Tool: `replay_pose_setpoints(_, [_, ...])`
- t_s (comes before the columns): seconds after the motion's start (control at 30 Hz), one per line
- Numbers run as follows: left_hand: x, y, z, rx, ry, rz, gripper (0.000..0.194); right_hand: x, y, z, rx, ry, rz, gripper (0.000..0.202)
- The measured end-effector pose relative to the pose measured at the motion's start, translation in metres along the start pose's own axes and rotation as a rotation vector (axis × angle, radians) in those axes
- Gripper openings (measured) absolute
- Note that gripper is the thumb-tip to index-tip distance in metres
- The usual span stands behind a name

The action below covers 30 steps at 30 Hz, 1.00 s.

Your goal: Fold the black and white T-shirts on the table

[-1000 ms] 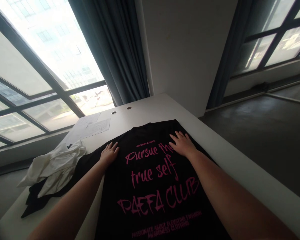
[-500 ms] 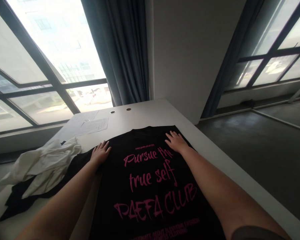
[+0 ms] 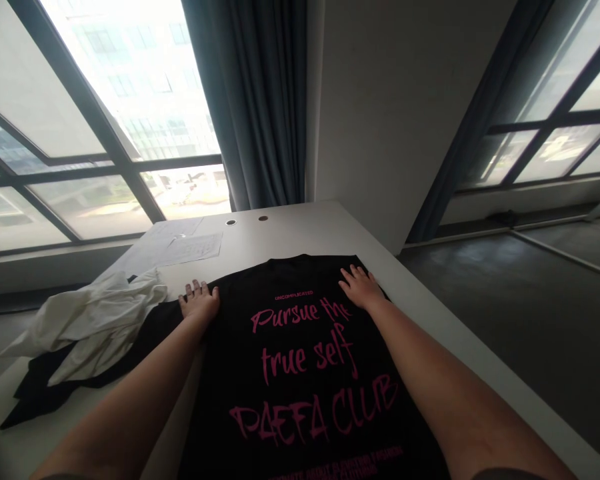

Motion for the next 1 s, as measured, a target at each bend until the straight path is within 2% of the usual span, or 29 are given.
replay_pose_setpoints(0.07, [-0.011,-0.021,0.003,-0.011,-0.031,-0.122,0.07,-0.004,0.002,0.001,0.005,-0.032,0.029,0.068])
replay_pose_setpoints(0.17, [-0.037,-0.065,0.002,-0.032,-0.028,-0.39,0.075,-0.008,0.005,0.002,0.011,-0.045,0.037,0.068])
replay_pose_setpoints(0.27, [-0.052,-0.096,-0.004,-0.037,0.04,-0.475,0.077,-0.017,0.009,0.004,0.019,-0.012,0.042,0.069])
replay_pose_setpoints(0.37, [-0.044,-0.106,-0.005,-0.05,0.066,-0.418,0.079,-0.036,0.011,0.002,0.035,0.027,0.095,0.07])
replay_pose_setpoints(0.57, [-0.013,-0.105,0.006,-0.056,0.109,-0.34,0.077,-0.096,0.009,-0.005,0.05,0.007,0.215,0.073])
replay_pose_setpoints(0.63, [-0.013,-0.107,0.009,-0.054,0.113,-0.337,0.077,-0.114,0.008,-0.005,0.056,0.011,0.262,0.076])
replay_pose_setpoints(0.7, [-0.023,-0.111,0.009,-0.051,0.116,-0.343,0.079,-0.124,0.006,-0.005,0.072,0.024,0.292,0.077])
replay_pose_setpoints(0.77, [-0.044,-0.12,0.005,-0.053,0.098,-0.407,0.081,-0.123,0.002,-0.001,0.096,0.024,0.299,0.076])
replay_pose_setpoints(0.83, [-0.072,-0.133,-0.001,-0.066,0.076,-0.532,0.082,-0.107,-0.003,0.006,0.117,-0.017,0.288,0.073])
replay_pose_setpoints(0.93, [-0.107,-0.147,-0.011,-0.093,0.068,-0.655,0.083,-0.064,-0.006,0.018,0.122,-0.11,0.224,0.072])
replay_pose_setpoints(1.0, [-0.114,-0.151,-0.011,-0.112,0.044,-0.674,0.083,-0.032,-0.006,0.022,0.112,-0.127,0.131,0.074])
Point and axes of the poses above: each hand's wrist, its own x-axis towards the middle knuckle, its own z-axis out of the back of the hand, y = z × x, the point moved 4 cm from there along x, towards the middle knuckle, and after that the axes turned 7 degrees about x, right-handed, at the moved point
